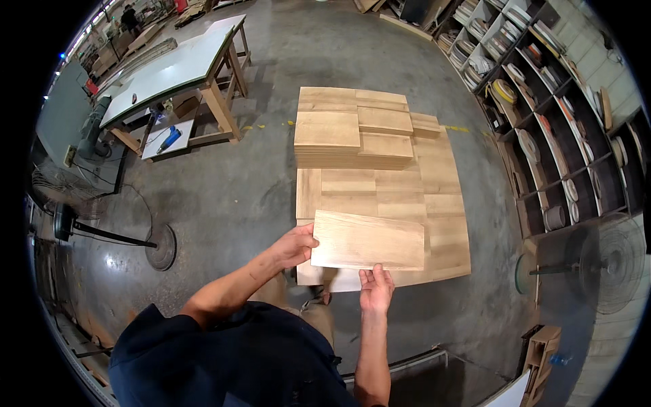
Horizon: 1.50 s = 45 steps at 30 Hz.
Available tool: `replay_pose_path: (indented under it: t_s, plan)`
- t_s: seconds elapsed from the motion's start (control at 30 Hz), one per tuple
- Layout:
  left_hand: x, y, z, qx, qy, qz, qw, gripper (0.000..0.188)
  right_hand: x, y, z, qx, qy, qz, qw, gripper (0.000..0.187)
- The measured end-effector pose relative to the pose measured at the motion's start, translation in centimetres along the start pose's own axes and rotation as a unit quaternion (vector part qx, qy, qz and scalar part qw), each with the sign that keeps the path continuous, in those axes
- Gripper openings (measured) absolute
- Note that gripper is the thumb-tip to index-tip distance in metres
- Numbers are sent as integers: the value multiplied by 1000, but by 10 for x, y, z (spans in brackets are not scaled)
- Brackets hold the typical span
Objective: The person picks up wood blocks from a table and places them onto a large stack of wood on the floor, arranging them into specific positions.
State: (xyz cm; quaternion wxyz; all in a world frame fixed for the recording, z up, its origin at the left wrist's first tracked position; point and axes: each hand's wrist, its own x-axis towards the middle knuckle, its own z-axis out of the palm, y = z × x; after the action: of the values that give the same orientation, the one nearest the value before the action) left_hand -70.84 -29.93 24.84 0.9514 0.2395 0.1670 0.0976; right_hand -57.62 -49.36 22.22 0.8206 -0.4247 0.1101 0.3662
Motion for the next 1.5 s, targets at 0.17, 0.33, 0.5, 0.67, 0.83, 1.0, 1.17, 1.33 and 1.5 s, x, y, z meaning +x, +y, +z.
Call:
replay_pose_path:
  t_s: [0.17,0.33,0.5,0.67,0.83,1.0,1.17,1.33,1.5]
  plan:
    - [60,33,-52,129,150,-34,980,41,106,1,20,-50,-2,-26,998,7]
    - [136,102,-185,537,196,55,819,39,249,-5,64,-49,51,-43,997,6]
    - [241,209,-264,715,166,122,668,58,400,-8,88,-58,65,-67,994,6]
    - [323,256,-359,781,290,201,516,69,527,7,124,-56,114,-94,987,8]
    - [358,281,-335,602,309,119,727,68,597,15,122,-60,106,-72,990,10]
    - [363,272,-346,407,330,116,844,58,628,29,126,-65,106,-41,991,10]
    - [367,263,-353,356,328,120,867,55,639,24,124,-148,107,-13,983,10]
    - [364,262,-352,330,303,139,883,53,643,11,137,-301,151,21,941,22]
    - [364,265,-344,325,295,127,890,54,644,6,143,-439,140,42,887,27]
